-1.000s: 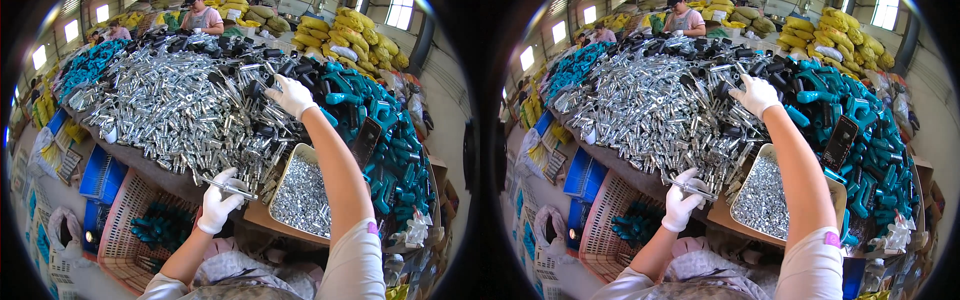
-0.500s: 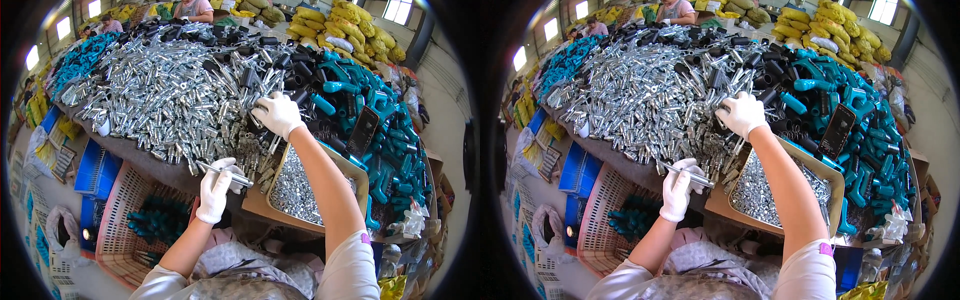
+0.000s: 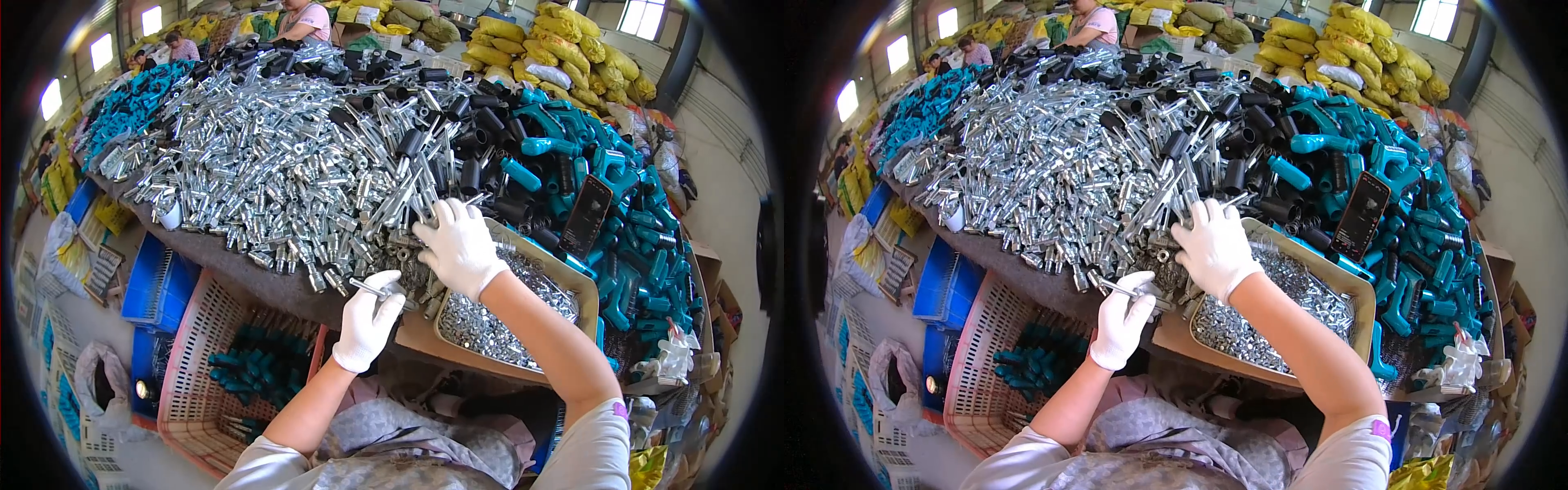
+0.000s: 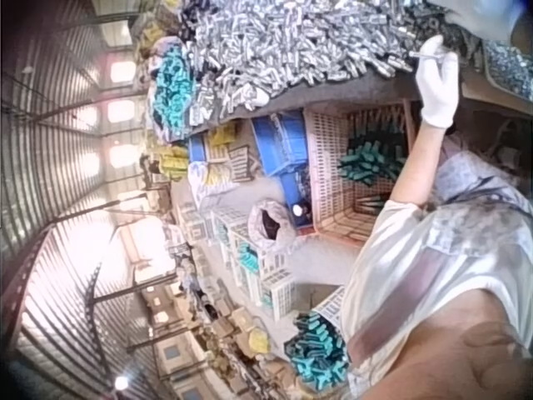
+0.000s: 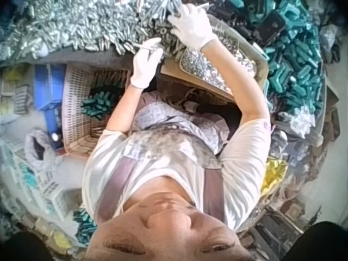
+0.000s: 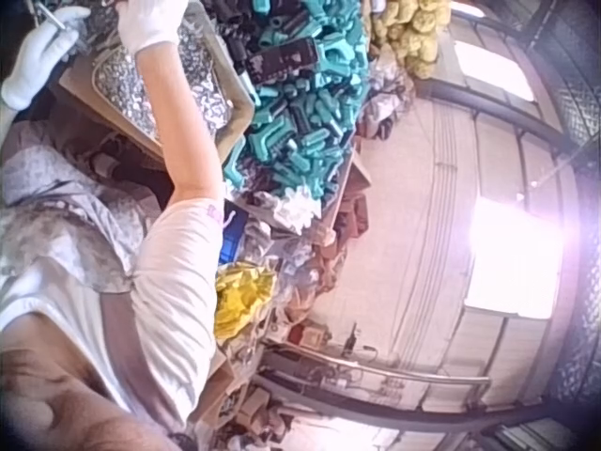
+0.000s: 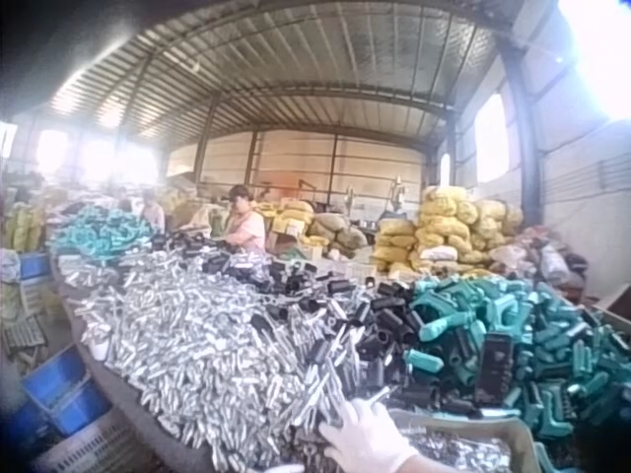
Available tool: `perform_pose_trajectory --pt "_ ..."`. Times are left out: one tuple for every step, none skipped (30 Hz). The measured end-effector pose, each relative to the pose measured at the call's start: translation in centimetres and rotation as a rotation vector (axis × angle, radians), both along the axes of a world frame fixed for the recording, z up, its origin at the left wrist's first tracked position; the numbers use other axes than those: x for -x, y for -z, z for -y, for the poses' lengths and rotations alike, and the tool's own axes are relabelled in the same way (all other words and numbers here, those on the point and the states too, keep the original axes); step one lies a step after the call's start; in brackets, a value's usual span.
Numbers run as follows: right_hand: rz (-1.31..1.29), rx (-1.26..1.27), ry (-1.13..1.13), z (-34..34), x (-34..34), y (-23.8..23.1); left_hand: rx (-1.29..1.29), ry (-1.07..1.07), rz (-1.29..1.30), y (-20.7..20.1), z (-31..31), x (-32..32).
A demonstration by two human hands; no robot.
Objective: Assembling T-handle socket wrenches by manually fitting metal shafts into plastic handles.
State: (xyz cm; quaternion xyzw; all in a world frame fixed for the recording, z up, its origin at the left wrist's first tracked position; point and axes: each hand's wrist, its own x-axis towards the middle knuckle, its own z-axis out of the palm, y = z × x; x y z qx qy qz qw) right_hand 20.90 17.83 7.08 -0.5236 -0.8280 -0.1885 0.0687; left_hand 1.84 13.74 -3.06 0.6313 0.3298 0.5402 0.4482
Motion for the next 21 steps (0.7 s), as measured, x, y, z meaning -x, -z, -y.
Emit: perform_pose_trajectory --pt "0.048 0.031 0.003 0.3 0.2 -0.2 -0.012 -0.007 -0.013 0.2 -0.1 0.0" --pt "0.096 0.061 -0.003 0.5 0.5 -0.7 0.009 -0.010 -0.003 0.3 0.0 0.1" --pt "0.106 0.118 0.008 0.6 0.9 -1.6 0.030 -0.015 0.006 0.5 0.0 0.2" --pt "0.061 0.114 -0.026 0.3 1.0 -1.9 0.016 -0.013 -0.021 0.6 -0.1 0.5" --pt "0.018 0.108 -0.055 -0.1 0.7 -2.4 0.016 -0.020 -0.019 0.6 -0.1 0.5" --pt "-0.020 0.022 -0.095 -1.1 0.2 -2.6 0.030 0.002 0.015 0.7 -0.2 0.4" --pt "-0.054 0.023 -0.079 -2.5 -0.4 -3.3 0.042 0.021 0.047 0.8 -0.3 0.3" --pt "-0.134 -0.076 -0.133 -4.1 -1.7 -3.8 0.062 0.045 0.089 0.7 -0.4 0.1" --pt "-0.154 -0.138 -0.095 -6.0 -2.9 -4.0 0.081 0.057 0.083 0.4 -0.3 -0.1" --pt "-0.179 -0.157 -0.084 -8.0 -3.8 -4.3 0.100 0.063 0.072 0.2 -0.3 0.0" --pt "-0.201 -0.142 -0.053 -9.9 -4.0 -4.5 0.061 0.049 0.063 0.4 -0.3 0.2" --pt "-0.223 -0.128 -0.011 -11.4 -4.1 -4.8 0.042 0.045 0.046 0.3 -0.3 0.1" --pt "-0.220 -0.096 0.029 -13.3 -4.1 -5.1 0.023 0.041 0.028 0.2 -0.2 0.0" --pt "-0.223 -0.108 -0.025 -15.0 -3.4 -5.0 0.040 0.033 0.032 0.5 0.0 0.1" --pt "-0.213 -0.123 -0.066 -16.4 -2.9 -5.0 0.064 0.034 0.021 0.5 0.0 0.0" --pt "-0.182 -0.129 -0.076 -17.7 -2.5 -4.9 0.089 0.035 0.009 0.4 0.1 -0.1" --pt "-0.165 -0.160 -0.116 -19.0 -1.7 -5.0 0.090 0.030 -0.024 0.4 0.2 0.1" --pt "-0.148 -0.191 -0.155 -20.1 -1.0 -5.0 0.074 0.009 -0.055 0.2 0.3 0.1" --pt "-0.132 -0.194 -0.126 -21.0 -0.5 -4.8 0.060 -0.010 -0.086 -0.1 0.5 0.1" --pt "-0.133 -0.192 -0.095 -21.9 0.0 -4.8 0.063 -0.013 -0.096 -0.2 0.5 0.0" --pt "-0.134 -0.188 -0.064 -22.7 0.4 -4.8 0.030 -0.020 -0.141 -0.6 0.6 0.1"
